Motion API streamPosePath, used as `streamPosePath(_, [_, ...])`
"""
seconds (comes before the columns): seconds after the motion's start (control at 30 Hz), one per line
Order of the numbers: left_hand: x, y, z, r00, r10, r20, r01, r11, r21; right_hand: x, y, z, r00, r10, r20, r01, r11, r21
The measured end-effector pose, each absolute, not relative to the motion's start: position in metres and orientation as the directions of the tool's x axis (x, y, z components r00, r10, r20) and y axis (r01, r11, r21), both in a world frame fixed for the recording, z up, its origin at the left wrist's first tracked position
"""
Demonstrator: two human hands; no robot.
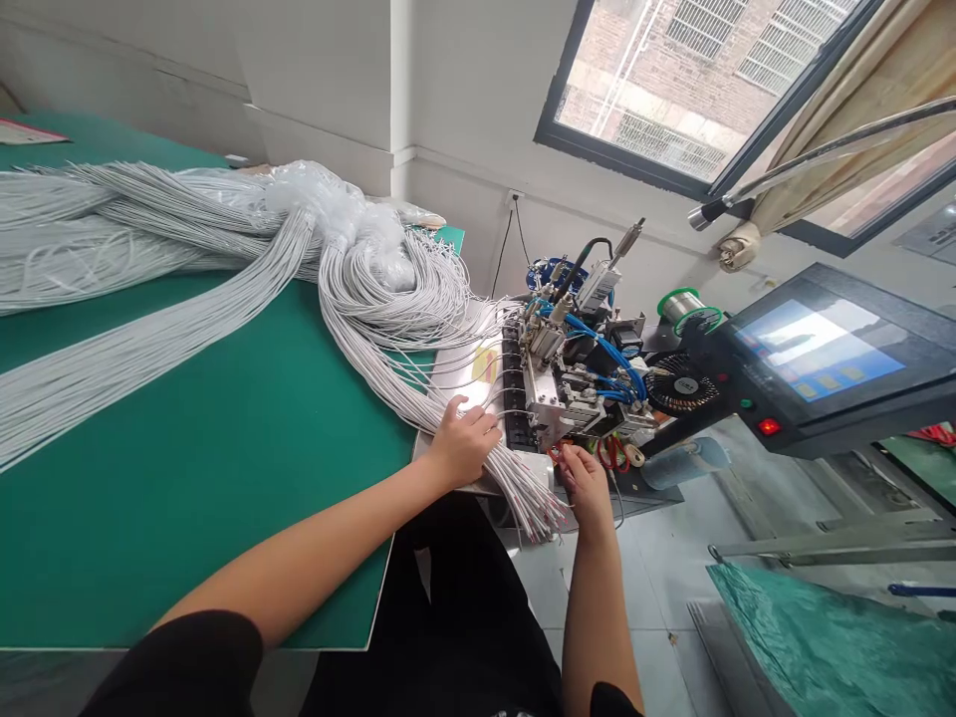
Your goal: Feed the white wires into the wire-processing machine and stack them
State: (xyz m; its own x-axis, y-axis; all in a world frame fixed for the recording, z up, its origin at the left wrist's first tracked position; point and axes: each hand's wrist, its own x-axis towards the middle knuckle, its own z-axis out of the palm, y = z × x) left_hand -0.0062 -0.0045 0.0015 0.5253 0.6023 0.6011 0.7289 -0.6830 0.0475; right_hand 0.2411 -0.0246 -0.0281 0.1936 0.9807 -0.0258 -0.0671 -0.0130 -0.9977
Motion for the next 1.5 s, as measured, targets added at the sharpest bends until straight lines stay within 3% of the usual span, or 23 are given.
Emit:
streamPosePath(0.3, [-0.013,-0.006,0.007,0.491,0.526,0.695,0.679,-0.73,0.073,0.245,-0.042,-0.01,0.069,0.986,0.15,0.029,0.148,-0.989])
streamPosePath(0.53, [-0.014,-0.009,0.013,0.488,0.51,0.708,0.653,-0.752,0.091,0.243,-0.049,0.013,-0.36,0.879,0.312,0.161,0.388,-0.908])
streamPosePath(0.77, [-0.013,-0.007,0.01,0.512,0.497,0.701,0.648,-0.759,0.064,0.234,-0.05,0.024,-0.463,0.823,0.329,0.236,0.473,-0.849])
streamPosePath(0.87, [-0.013,-0.006,0.007,0.551,0.487,0.677,0.64,-0.768,0.031,0.229,-0.049,0.021,-0.405,0.846,0.348,0.228,0.462,-0.857])
streamPosePath(1.1, [-0.013,-0.005,0.004,0.568,0.457,0.684,0.64,-0.768,-0.019,0.23,-0.045,-0.005,0.043,0.977,0.207,0.009,0.207,-0.978])
streamPosePath(1.23, [-0.013,-0.006,0.004,0.541,0.441,0.716,0.633,-0.774,-0.002,0.231,-0.042,-0.012,0.127,0.98,0.156,-0.084,0.167,-0.982])
streamPosePath(1.5, [-0.013,-0.007,0.004,0.529,0.444,0.723,0.633,-0.774,0.012,0.222,-0.035,-0.011,0.432,0.892,0.135,-0.092,0.192,-0.977])
